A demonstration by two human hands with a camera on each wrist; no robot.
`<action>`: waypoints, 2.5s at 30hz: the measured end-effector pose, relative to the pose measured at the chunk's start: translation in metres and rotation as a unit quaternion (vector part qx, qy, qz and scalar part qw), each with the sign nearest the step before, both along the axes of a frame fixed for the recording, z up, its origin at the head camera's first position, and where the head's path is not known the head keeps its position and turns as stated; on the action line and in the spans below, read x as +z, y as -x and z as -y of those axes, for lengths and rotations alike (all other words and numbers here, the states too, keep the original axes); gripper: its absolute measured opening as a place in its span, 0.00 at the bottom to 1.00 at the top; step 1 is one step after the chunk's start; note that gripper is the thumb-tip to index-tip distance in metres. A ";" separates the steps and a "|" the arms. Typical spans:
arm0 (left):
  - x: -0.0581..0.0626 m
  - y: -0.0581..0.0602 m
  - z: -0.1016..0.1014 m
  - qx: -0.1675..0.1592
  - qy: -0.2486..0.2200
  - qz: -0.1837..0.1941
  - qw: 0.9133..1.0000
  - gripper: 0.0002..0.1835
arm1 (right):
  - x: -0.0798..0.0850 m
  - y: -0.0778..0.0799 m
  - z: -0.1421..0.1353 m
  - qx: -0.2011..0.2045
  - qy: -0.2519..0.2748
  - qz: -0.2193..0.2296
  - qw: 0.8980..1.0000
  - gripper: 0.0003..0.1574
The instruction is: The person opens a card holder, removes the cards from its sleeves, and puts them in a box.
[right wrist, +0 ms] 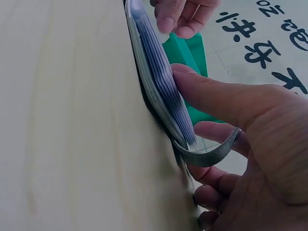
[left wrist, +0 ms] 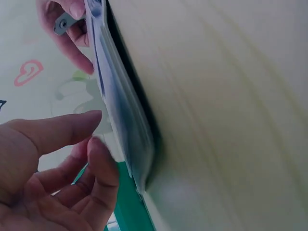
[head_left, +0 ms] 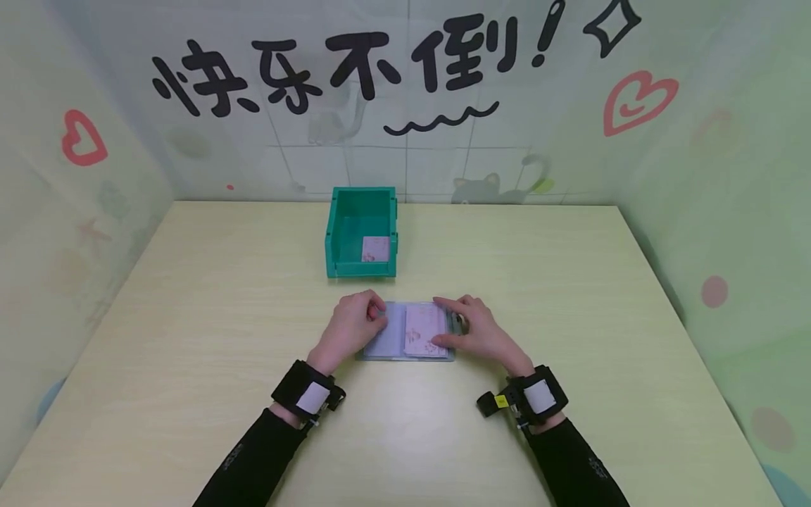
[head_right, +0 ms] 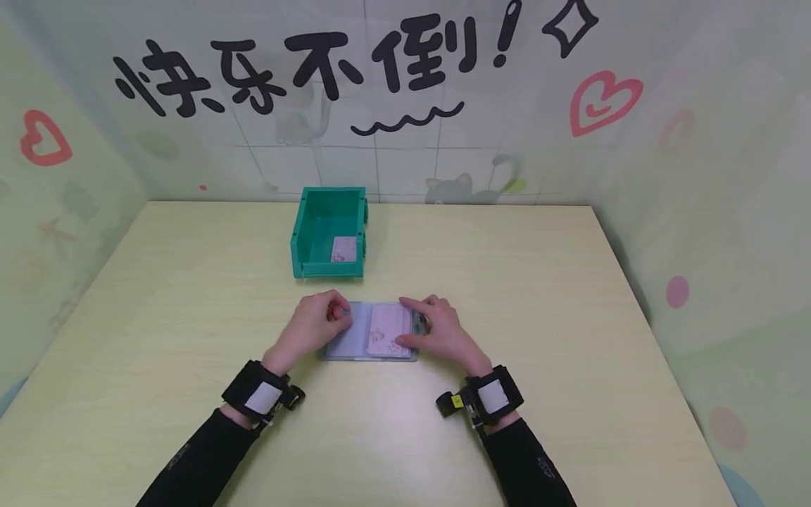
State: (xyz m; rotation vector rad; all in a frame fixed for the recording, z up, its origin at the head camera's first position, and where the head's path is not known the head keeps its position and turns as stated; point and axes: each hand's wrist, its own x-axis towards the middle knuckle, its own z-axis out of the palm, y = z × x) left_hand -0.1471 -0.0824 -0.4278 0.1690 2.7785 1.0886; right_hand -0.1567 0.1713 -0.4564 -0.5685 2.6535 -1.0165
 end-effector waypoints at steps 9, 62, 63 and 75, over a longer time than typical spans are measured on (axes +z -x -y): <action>-0.001 0.001 -0.023 -0.039 -0.020 0.014 0.999 0.10 | -0.005 -0.002 0.005 -0.016 -0.008 -0.025 1.000 0.45; -0.005 0.016 -0.014 0.023 -0.142 0.197 0.970 0.12 | -0.003 -0.004 0.011 -0.042 -0.021 -0.013 0.999 0.45; -0.005 0.017 -0.013 0.023 -0.141 0.198 0.970 0.12 | -0.003 -0.004 0.011 -0.041 -0.022 -0.014 0.999 0.45; -0.009 0.020 -0.005 0.007 -0.186 0.219 0.958 0.12 | -0.004 -0.004 0.007 -0.018 -0.013 -0.025 0.999 0.45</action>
